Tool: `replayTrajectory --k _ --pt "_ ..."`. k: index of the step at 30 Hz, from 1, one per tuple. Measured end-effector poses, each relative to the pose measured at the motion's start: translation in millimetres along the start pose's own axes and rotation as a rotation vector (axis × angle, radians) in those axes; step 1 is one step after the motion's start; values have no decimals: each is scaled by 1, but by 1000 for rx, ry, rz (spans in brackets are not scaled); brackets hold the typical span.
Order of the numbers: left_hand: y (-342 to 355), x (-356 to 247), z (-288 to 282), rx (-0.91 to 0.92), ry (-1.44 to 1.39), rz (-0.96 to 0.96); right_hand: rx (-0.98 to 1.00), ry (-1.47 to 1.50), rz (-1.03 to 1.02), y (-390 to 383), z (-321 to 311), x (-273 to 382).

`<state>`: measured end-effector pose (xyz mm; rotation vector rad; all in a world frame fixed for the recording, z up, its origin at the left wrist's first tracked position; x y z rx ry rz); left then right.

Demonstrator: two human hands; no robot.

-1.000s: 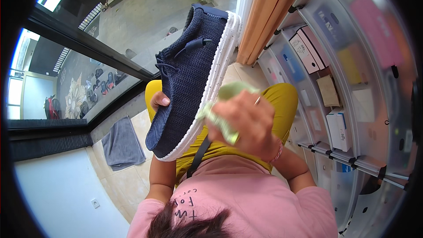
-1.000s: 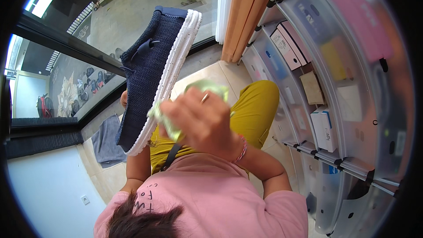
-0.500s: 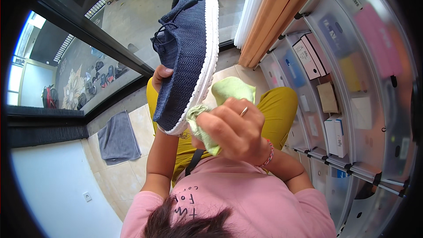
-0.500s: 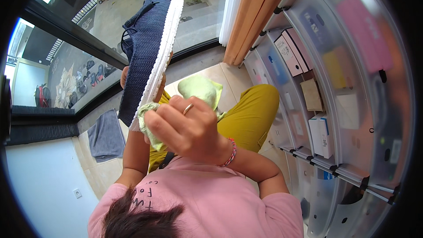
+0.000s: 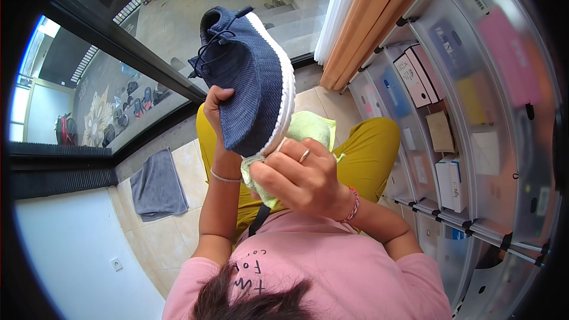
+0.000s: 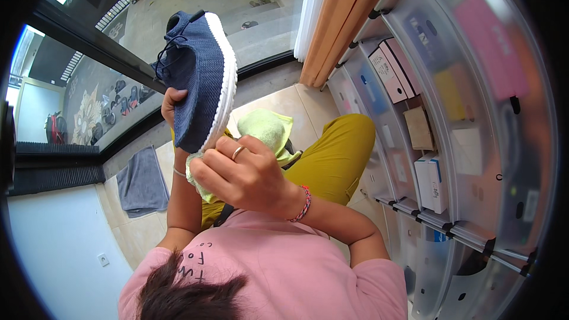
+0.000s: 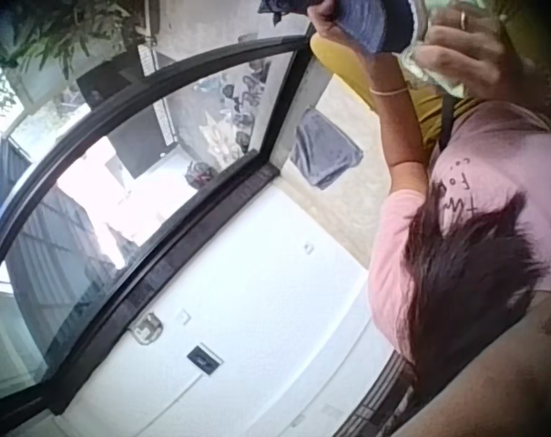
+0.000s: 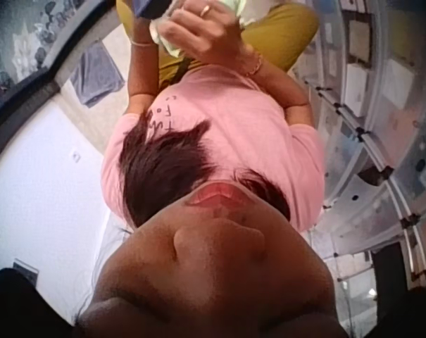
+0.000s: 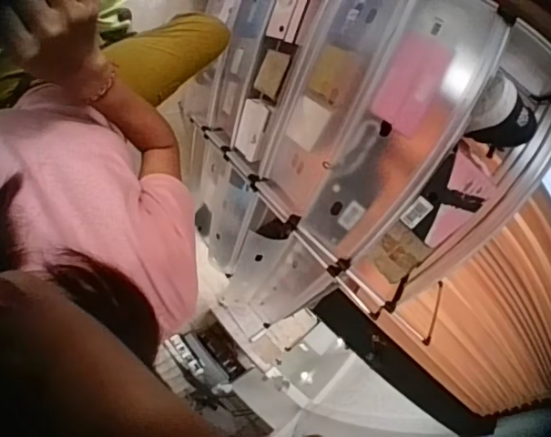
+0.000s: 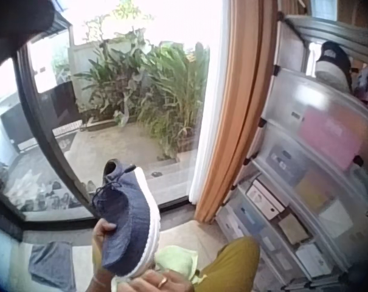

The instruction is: Cleaning a blue slip-on shoe using a green cloth.

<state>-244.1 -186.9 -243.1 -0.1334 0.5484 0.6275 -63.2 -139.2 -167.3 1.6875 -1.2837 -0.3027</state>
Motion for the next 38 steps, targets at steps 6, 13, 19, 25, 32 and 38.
replayTrajectory --k 6,13,19,25,32,38 --pt "-4 1 -11 -24 29 108 -79 87 45 13 -17 -9" --pt "-21 7 -3 -269 186 127 -246 172 137 16 -27 -32" --pt "-42 17 1 -279 202 2 -385 152 332 23 -42 -67" --pt "-55 16 25 -137 197 -65 -596 40 349 42 -76 -93" --pt "-48 2 58 -30 164 -103 -398 221 487 31 -63 -78" --pt "-48 16 -37 -153 136 -48 -232 171 136 12 -43 -31"
Point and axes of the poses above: each hand's wrist, its own y-axis towards the middle knuckle, its own z-axis out of the palm, x = y × z, the point moved 2 cm from there along y, towards the middle knuckle, and after that the axes turned 11 degrees about y, right-handed, at the moved point
